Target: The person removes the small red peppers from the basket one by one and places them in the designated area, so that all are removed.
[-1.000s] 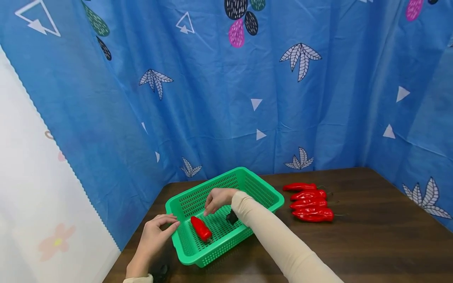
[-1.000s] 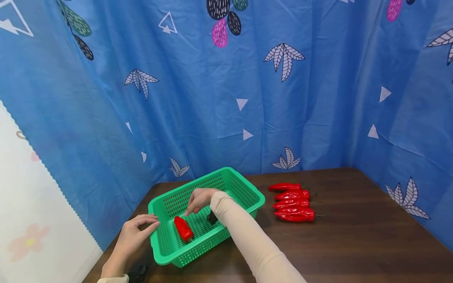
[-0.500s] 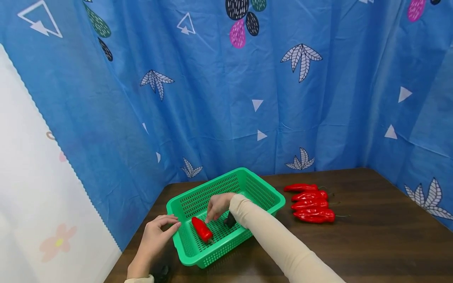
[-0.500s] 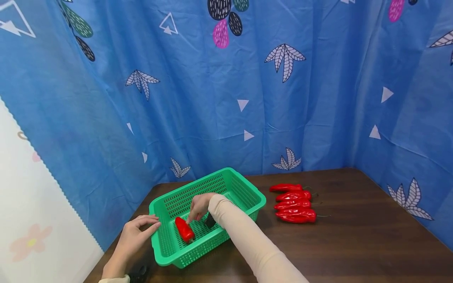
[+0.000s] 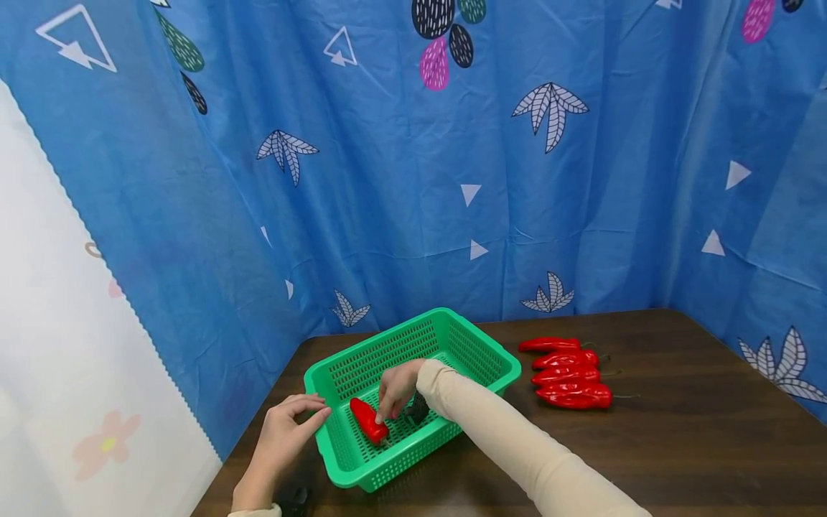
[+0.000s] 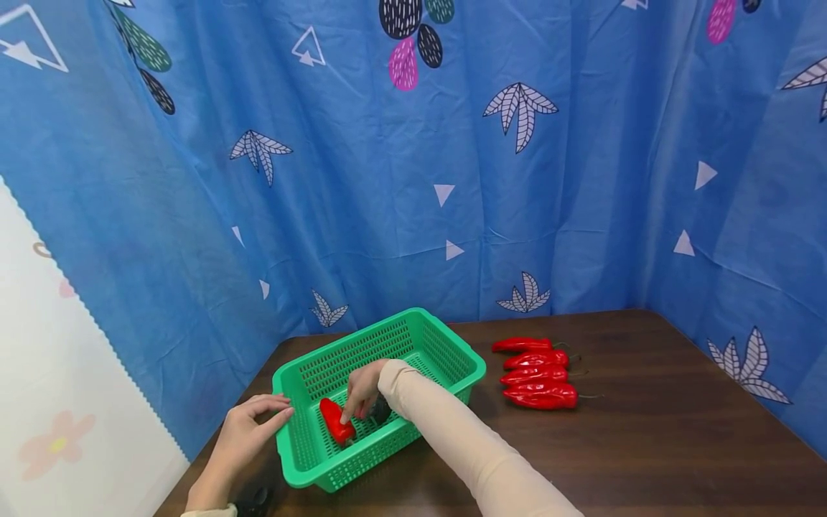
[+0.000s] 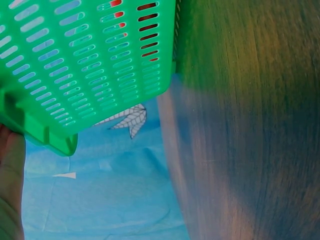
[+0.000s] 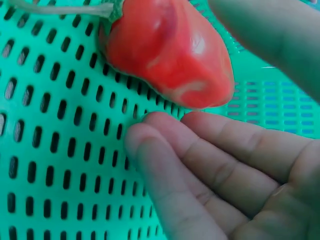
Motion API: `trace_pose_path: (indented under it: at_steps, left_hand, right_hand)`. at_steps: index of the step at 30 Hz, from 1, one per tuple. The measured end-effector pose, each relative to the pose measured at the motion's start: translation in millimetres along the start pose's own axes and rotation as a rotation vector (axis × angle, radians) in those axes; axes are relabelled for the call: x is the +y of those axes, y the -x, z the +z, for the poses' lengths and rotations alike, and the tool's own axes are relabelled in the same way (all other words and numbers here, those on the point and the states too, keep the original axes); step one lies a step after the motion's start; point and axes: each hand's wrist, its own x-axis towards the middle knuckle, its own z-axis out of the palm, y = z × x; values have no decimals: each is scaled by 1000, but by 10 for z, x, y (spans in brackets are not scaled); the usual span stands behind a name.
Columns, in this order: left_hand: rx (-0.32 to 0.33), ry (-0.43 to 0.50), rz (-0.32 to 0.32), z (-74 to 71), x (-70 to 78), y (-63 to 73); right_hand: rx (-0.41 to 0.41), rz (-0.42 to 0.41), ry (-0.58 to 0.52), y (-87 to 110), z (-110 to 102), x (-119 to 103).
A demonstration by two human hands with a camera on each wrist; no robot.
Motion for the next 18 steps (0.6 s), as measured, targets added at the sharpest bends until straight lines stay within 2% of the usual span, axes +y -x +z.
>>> trace_pose_path:
  at_steps: [9, 18]
  left_hand:
    - [3, -9, 9, 4, -3, 0]
    - [3, -14, 5, 1, 14, 5]
  right_hand:
    - [-21, 7, 72, 21, 46, -5]
    - [-40, 5, 17, 59, 67, -37]
